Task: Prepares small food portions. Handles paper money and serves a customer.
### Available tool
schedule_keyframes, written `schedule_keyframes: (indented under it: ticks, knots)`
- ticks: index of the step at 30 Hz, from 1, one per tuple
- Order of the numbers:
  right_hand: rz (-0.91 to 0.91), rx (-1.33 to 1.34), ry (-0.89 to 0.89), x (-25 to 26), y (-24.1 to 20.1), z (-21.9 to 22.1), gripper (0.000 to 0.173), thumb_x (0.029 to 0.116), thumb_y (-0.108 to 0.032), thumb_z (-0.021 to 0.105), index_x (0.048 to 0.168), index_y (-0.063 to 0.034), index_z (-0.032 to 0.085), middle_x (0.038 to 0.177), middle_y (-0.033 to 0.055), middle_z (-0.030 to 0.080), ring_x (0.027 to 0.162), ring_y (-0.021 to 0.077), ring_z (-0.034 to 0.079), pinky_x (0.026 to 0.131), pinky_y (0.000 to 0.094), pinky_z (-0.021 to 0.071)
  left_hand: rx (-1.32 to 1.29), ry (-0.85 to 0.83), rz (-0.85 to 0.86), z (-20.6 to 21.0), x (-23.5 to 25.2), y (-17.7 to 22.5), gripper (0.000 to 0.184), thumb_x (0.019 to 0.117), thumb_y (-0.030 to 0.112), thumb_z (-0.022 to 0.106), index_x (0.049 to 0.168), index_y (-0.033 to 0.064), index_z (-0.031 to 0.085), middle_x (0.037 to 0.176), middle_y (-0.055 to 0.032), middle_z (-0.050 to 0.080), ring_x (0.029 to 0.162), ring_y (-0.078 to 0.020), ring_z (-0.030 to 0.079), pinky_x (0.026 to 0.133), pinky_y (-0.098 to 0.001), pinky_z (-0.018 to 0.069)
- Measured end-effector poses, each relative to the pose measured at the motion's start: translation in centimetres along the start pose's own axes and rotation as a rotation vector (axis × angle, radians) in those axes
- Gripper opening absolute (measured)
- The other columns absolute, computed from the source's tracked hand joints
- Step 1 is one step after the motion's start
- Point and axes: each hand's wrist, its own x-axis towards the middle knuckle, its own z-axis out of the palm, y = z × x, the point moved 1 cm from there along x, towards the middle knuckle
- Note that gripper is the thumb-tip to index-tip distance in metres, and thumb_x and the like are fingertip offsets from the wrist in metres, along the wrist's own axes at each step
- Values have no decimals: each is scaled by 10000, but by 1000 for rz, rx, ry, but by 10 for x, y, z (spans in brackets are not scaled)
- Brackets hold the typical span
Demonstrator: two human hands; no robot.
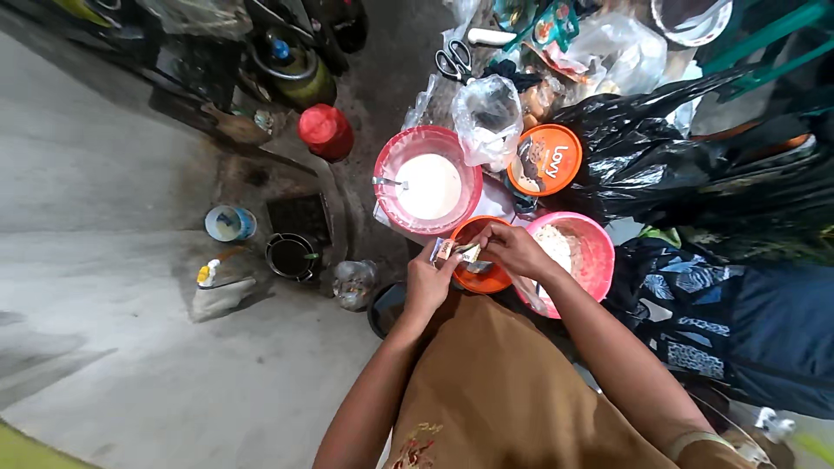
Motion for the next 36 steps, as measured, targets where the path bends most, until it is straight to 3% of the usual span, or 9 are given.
schedule_keyframes:
  ticks: [3,5,7,10,13,18,24,30,36]
  knots:
    - [-63,23,75,-4,1,1,142,964,9,611,944,-85,716,1046,-4,761,881,87,713,803,311,607,-14,-6,-1,4,1,2,375,913,250,786,1254,133,682,977,-44,744,642,-119,677,597,-313,601]
    - [-83,52,131,-7,1,2,136,960,19,613,960,-80,705,1037,4,756,867,98,709,787,317,607,-32,33,68,7,-1,0,366,908,228,792,1235,108,679,999,-44,736,674,-113,685,612,-305,609]
    - [-71,83,162,-10,1,3,105,969,-5,633,1016,-79,690,1008,16,744,857,110,706,794,326,615,27,67,223,8,-4,-3,319,914,143,758,1215,77,676,1175,-48,685,910,-104,693,801,-308,619]
    - [-55,103,163,-11,2,4,121,966,-48,676,1082,-79,680,998,23,731,870,115,709,819,336,622,166,117,419,12,-4,-6,292,885,151,791,1149,58,708,1157,-64,709,1042,-127,690,937,-343,592]
    - [-29,103,138,-12,1,3,140,954,-77,705,1091,-97,678,979,17,733,845,117,711,798,339,622,242,180,448,16,0,-3,307,870,218,823,1119,70,722,1063,-49,735,974,-123,711,901,-345,603]
    - [3,96,143,-13,-3,3,194,936,-117,744,1117,-118,674,980,3,738,862,111,714,820,343,619,213,172,317,19,3,10,386,858,191,837,1192,50,704,1042,-62,755,943,-117,728,888,-345,610]
    - [10,52,151,-12,0,6,234,941,-162,747,1166,-145,685,1062,-14,744,941,90,715,877,350,615,183,176,296,19,6,11,283,887,178,793,1131,65,706,942,-43,744,839,-96,714,807,-324,612]
    - [9,30,169,-16,2,9,260,954,-164,729,1212,-197,720,1149,-46,743,1031,66,704,947,345,598,208,158,407,19,8,4,220,911,122,759,1113,42,722,1032,-72,730,925,-117,709,868,-323,607]
    - [-24,3,219,-18,4,17,177,944,-181,748,1120,-170,737,1055,-39,748,955,67,709,898,340,611,244,97,377,19,10,7,289,890,163,796,1138,49,701,990,-66,741,905,-125,719,862,-353,608]
